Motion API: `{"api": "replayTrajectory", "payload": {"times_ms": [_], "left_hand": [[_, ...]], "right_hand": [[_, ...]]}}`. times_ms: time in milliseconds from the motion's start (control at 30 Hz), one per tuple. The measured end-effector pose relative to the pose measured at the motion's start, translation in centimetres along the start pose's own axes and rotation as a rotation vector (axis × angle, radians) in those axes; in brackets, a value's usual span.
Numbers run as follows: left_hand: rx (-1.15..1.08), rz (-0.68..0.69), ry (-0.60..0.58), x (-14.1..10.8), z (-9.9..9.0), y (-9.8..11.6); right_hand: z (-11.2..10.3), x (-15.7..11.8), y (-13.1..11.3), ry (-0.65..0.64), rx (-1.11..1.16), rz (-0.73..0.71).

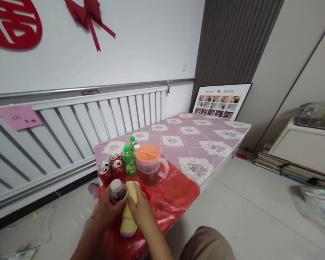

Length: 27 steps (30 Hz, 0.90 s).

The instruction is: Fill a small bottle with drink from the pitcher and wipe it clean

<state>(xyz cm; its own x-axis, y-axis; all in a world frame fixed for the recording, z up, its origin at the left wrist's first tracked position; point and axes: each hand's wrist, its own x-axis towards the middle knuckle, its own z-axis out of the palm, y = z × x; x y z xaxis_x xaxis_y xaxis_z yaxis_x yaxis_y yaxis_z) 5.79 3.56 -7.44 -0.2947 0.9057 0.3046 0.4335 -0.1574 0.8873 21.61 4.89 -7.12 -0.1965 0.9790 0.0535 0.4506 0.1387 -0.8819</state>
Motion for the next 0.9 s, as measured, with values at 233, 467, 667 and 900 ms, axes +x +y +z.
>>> {"api": "replayTrajectory", "payload": {"times_ms": [233,467,667,900], "left_hand": [[-0.114,-0.006,-0.180,-0.5,0.1,1.4],[-0.124,-0.012,-0.279,-0.8,0.0,2.3],[-0.120,-0.035,-0.363,-0.5,-0.9,1.4],[-0.178,-0.070,-0.387,-0.5,-1.2,-0.1]], "right_hand": [[-2.8,-1.6,-1.1,0.041,0.046,-0.045],[-3.3,-2.7,-1.8,0.102,0.009,-0.089],[-3.2,-3.2,-4.0,0.082,-0.097,-0.182],[-2.6,-2.2,-2.6,-0.001,-0.209,-0.049]]}}
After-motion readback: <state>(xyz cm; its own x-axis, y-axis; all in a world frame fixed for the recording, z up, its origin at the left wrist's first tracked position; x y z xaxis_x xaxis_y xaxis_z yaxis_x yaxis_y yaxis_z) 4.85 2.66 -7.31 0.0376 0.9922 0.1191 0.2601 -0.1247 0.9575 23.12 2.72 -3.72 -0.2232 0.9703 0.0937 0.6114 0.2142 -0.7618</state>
